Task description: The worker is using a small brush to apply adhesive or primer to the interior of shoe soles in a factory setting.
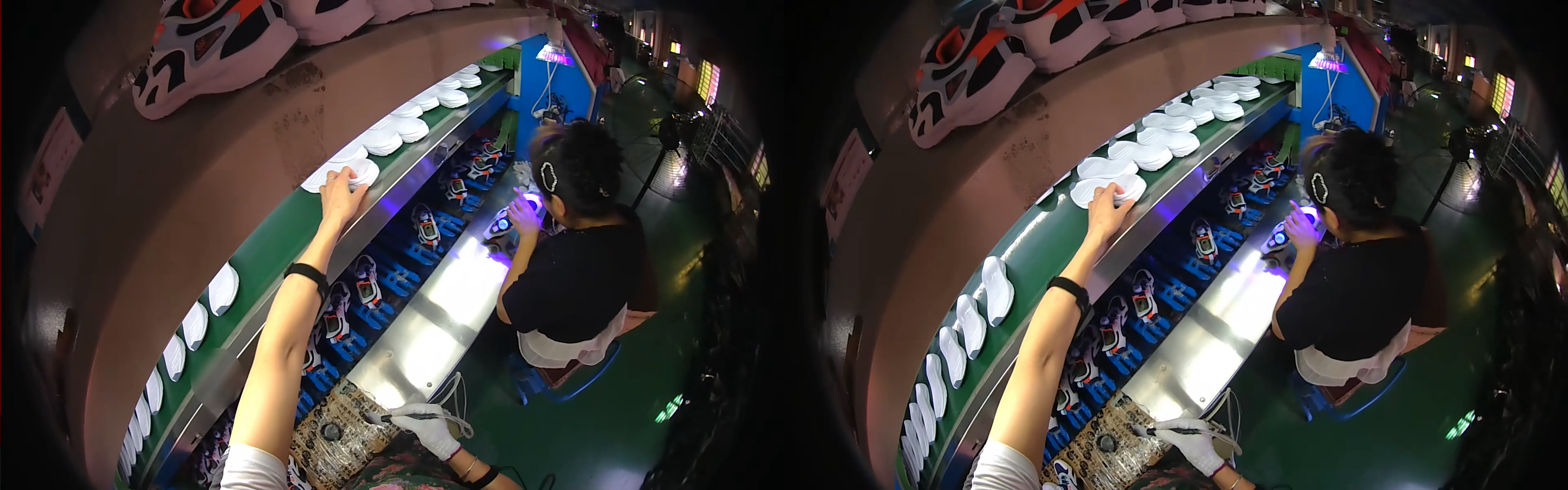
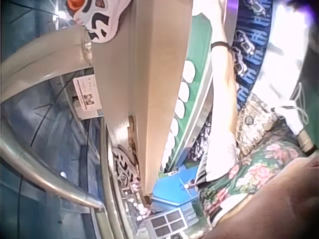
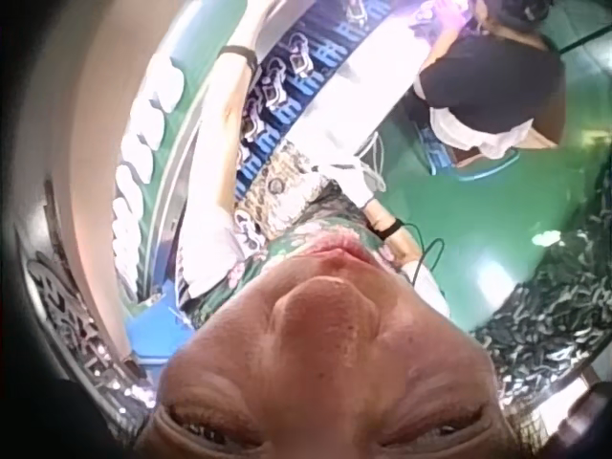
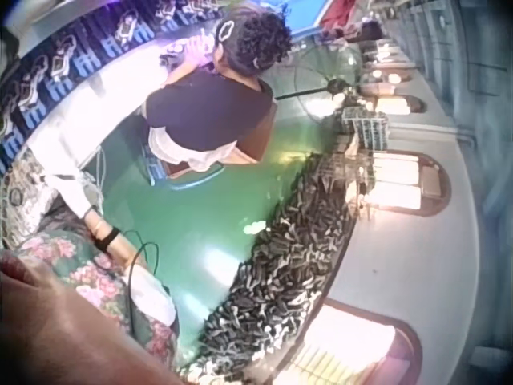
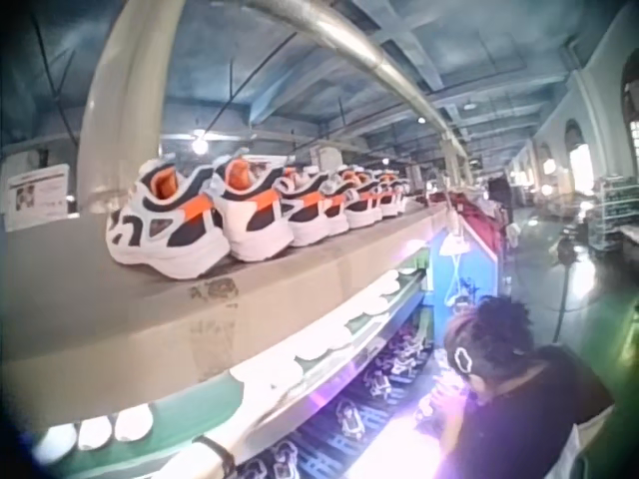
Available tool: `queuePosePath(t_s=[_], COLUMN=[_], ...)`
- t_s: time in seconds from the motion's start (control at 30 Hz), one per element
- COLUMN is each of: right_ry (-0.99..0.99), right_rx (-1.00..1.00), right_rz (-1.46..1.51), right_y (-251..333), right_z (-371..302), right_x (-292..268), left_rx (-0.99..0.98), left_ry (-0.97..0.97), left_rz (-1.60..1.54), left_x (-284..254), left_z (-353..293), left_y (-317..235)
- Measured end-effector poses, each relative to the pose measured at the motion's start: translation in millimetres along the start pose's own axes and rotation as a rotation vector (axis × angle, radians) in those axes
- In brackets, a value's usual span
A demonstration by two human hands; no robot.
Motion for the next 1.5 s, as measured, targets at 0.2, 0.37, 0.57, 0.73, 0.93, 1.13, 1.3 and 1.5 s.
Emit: queuePosePath(t_s=[0.2,0.37,0.57,0.73,0.93,1.13,1.3,1.5], right_ry=[0.141,0.150,0.186,0.171,0.142,0.337,0.414,0.319], right_rx=[0.011,0.082,0.099,0.087,0.041,-0.097,-0.578,-0.684], right_rz=[-0.090,-0.127,0.028,0.176,0.433,0.140,-0.549,-0.700], right_y=[-14.4,-3.8,-15.4,-10.9,10.8,62.5,71.6,82.1], right_z=[-5.1,-9.1,7.9,22.1,31.2,13.7,18.1,26.2], right_x=[28.6,46.0,57.9,78.6,110.3,165.2,173.1,170.4], left_rx=[0.047,-0.074,-0.283,-0.390,-0.594,-0.607,-0.627,-0.481], left_ry=[-0.192,-0.383,-0.198,-0.111,-0.090,-0.046,-0.159,-0.207], left_rz=[-0.984,-1.315,-1.754,-1.931,-1.951,-2.356,-2.423,-2.363], left_x=[-54.8,-100.9,-118.8,-108.1,-97.3,-62.2,-74.5,-64.1], left_z=[-99.5,-197.7,-350.3,-476.0,-595.7,-604.5,-569.0,-545.6], left_y=[50.1,27.2,22.5,25.0,30.1,24.6,-2.4,-23.5])
Point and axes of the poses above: each hand's wrist, its own z-axis towards the middle knuckle, its own x-axis out of the palm, y = z × x, the point moved 1 cm from there along z, towards the middle knuckle, and after that the axes turned 11 degrees about y, right-handed, at the moved point
